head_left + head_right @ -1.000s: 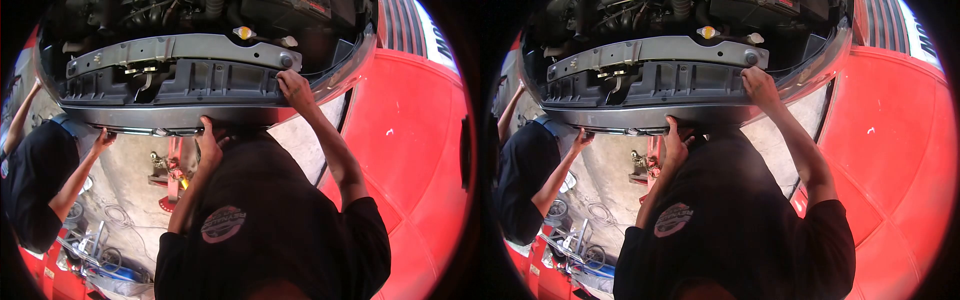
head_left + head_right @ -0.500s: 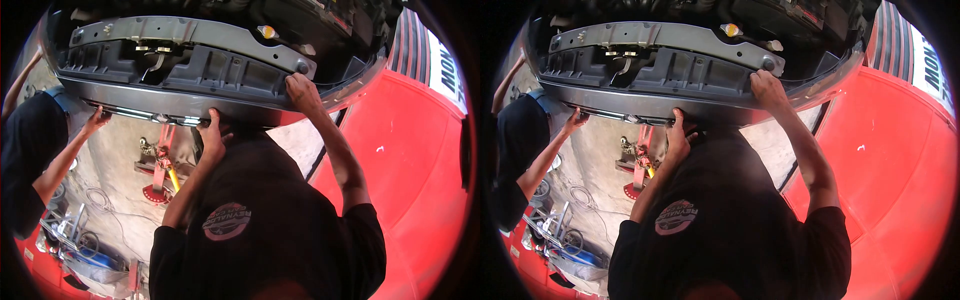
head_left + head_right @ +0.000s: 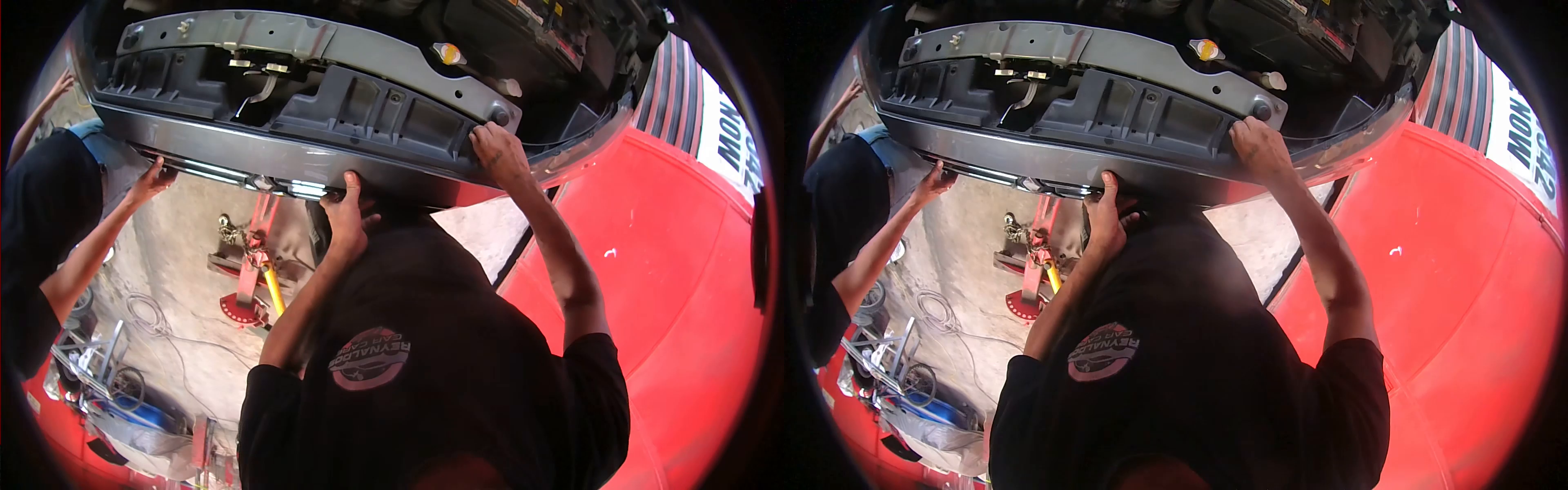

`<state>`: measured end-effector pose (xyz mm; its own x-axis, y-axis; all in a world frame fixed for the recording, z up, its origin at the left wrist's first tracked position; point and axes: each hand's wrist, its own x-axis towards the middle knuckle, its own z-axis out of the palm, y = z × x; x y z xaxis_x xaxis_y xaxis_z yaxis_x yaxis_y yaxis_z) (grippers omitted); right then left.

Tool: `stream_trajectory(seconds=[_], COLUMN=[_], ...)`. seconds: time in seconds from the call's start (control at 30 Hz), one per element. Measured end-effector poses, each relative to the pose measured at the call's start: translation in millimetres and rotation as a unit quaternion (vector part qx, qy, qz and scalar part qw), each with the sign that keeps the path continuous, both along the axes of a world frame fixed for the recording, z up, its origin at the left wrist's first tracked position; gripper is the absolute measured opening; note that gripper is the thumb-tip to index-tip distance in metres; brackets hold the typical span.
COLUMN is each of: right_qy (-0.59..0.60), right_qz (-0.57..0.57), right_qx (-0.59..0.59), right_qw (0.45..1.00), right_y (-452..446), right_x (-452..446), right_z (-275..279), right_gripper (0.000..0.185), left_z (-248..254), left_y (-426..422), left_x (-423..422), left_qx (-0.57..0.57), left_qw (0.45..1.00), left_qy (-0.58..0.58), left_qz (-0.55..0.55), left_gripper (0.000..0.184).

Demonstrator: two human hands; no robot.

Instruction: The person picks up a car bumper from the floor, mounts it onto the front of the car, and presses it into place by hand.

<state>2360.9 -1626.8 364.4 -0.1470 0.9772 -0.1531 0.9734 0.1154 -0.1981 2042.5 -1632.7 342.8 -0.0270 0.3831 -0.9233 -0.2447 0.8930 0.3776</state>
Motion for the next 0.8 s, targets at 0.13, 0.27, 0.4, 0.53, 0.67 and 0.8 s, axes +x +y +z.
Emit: stream_trajectory(seconds=[0.13, 0.27, 0.4, 0.53, 0.67, 0.8], right_qy=[-0.005, 0.031, 0.058, 0.056, 0.039, -0.003], right_qz=[-0.013, -0.049, -0.056, -0.036, -0.007, -0.023], right_qx=[0.016, 0.043, 0.08, 0.105, 0.092, 0.042], right_qw=[1.0, 0.997, 0.994, 0.992, 0.995, 0.999], right_y=[-2.7, -3.9, -6.9, -11.2, -9.8, -5.9], right_x=[-1.4, -9.0, -13.6, -11.6, -9.2, -12.9], right_z=[-6.9, -1.6, -4.3, -4.3, -2.9, -0.4], right_gripper=[0.015, 0.019, 0.016, 0.014, 0.014, 0.011], left_z=[0.4, -0.9, -4.6, 2.8, 3.1, 3.8], left_y=[0.0, 2.2, 0.4, 3.0, 3.1, 2.6], left_x=[-0.6, -0.1, -2.5, -0.3, -0.1, 0.5], left_qx=[0.001, -0.004, -0.004, 0.011, 0.003, 0.0], left_qw=[1.0, 1.0, 1.0, 1.0, 1.0, 1.0], left_qy=[-0.002, -0.01, -0.017, -0.008, -0.004, 0.003], left_qz=[0.005, 0.006, 0.003, 0.003, 0.0, -0.003], left_gripper=[0.088, 0.087, 0.086, 0.085, 0.084, 0.083])
